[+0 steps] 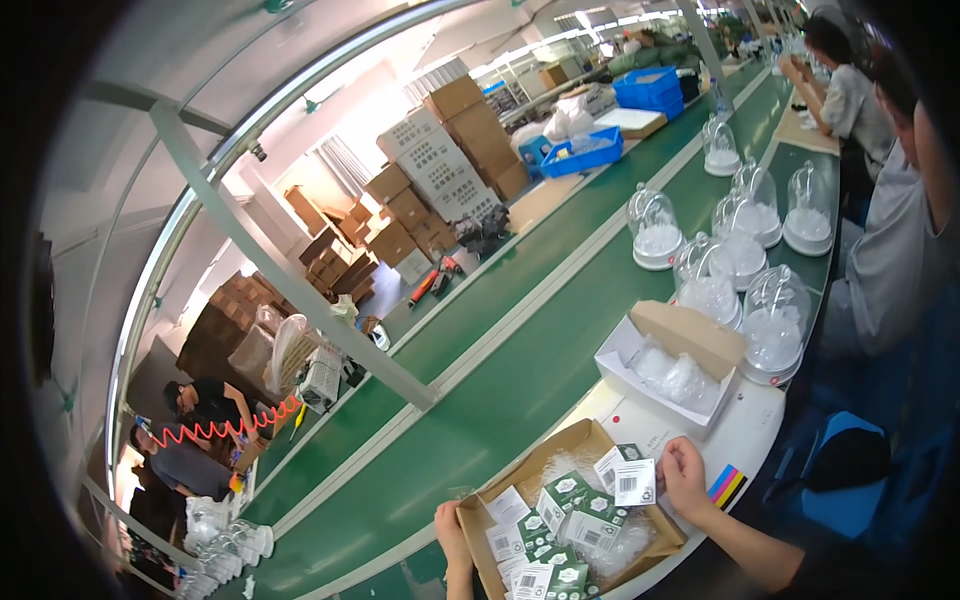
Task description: Labeling and assembling components for light fixtures on a factory production line.
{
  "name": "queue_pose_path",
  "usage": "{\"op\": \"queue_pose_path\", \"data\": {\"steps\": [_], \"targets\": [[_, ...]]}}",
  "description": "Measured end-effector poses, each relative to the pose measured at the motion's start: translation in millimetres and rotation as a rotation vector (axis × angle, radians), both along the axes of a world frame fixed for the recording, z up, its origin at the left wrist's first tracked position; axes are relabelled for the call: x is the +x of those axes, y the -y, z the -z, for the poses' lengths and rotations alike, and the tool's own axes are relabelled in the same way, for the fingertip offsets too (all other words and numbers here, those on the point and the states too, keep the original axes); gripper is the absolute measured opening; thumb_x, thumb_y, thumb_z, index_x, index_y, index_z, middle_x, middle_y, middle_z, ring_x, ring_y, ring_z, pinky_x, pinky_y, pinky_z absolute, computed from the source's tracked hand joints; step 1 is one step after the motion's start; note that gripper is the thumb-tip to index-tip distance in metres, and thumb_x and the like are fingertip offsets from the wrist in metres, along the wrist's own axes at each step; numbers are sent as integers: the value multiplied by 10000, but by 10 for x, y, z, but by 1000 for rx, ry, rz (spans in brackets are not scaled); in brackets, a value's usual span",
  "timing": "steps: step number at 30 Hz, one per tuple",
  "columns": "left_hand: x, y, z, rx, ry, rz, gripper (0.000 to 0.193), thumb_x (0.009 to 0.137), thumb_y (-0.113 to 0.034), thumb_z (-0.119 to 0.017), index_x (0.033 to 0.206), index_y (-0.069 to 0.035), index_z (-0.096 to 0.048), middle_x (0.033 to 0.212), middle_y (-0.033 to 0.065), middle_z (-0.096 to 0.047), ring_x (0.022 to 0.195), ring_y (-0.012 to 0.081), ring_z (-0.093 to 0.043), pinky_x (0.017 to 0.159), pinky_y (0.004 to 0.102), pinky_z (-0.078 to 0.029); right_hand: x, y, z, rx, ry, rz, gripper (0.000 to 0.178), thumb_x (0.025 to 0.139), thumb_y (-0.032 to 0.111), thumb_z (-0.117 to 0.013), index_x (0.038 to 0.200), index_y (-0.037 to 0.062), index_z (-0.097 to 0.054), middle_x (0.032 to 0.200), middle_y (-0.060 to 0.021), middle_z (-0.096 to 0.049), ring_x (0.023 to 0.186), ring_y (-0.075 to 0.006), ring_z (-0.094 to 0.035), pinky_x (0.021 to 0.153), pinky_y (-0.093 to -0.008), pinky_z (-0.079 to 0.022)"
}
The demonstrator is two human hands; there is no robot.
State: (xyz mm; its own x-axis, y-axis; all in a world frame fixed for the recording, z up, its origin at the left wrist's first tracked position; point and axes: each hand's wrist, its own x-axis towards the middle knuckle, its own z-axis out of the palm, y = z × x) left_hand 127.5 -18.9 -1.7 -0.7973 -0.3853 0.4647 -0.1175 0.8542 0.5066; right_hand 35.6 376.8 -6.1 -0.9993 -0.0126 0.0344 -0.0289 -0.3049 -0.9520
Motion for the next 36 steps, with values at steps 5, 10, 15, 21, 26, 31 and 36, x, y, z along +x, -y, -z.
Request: {"op": "queue_pose_path", "data": {"steps": [5,10,15,21,26,31,36], "targets": [[-54,69,107,110,-89,-3,166,774,-47,-605,933,-12,-638,982,158,-628,960,353,-574,855,406,-463,-68,-9,118,39,-38,15,80,999,132,-456,933,88,-472,663,-15,-543,502,-97,-526,439,-231,-432],[-61,73,155,83,-115,-2,128,811,-61,-597,921,-9,-635,967,161,-627,941,358,-573,829,415,-468,-138,9,190,59,-74,33,81,996,135,-460,937,83,-477,650,-21,-544,499,-104,-525,436,-239,-430],[-58,59,136,53,-130,-1,101,827,-57,-585,901,-7,-632,945,163,-623,925,360,-574,816,423,-470,-144,14,190,38,-60,58,77,992,134,-466,938,80,-479,648,-25,-546,495,-103,-528,432,-242,-425],[-89,115,186,73,-148,4,85,825,-44,-575,875,-8,-634,935,167,-620,911,363,-571,810,428,-469,-182,34,211,63,-80,65,70,989,134,-479,954,74,-484,646,-27,-548,488,-106,-529,424,-242,-424],[-97,51,128,109,-185,-1,74,817,-47,-584,850,-8,-637,918,169,-620,895,363,-574,809,428,-468,-188,19,219,83,-113,71,69,985,122,-480,963,58,-496,639,-30,-547,481,-103,-527,416,-243,-424],[-98,107,161,109,-245,4,93,817,-53,-597,858,10,-652,863,177,-629,834,363,-605,755,410,-486,-221,32,248,151,-112,97,102,1002,156,-466,935,82,-487,625,-25,-540,479,-113,-528,420,-244,-416],[-87,71,98,167,-214,-10,102,823,-56,-574,854,-4,-657,891,172,-637,874,364,-604,784,420,-485,-227,3,245,160,-129,62,95,1000,152,-474,936,86,-499,620,-14,-532,477,-100,-515,417,-233,-407]]}}
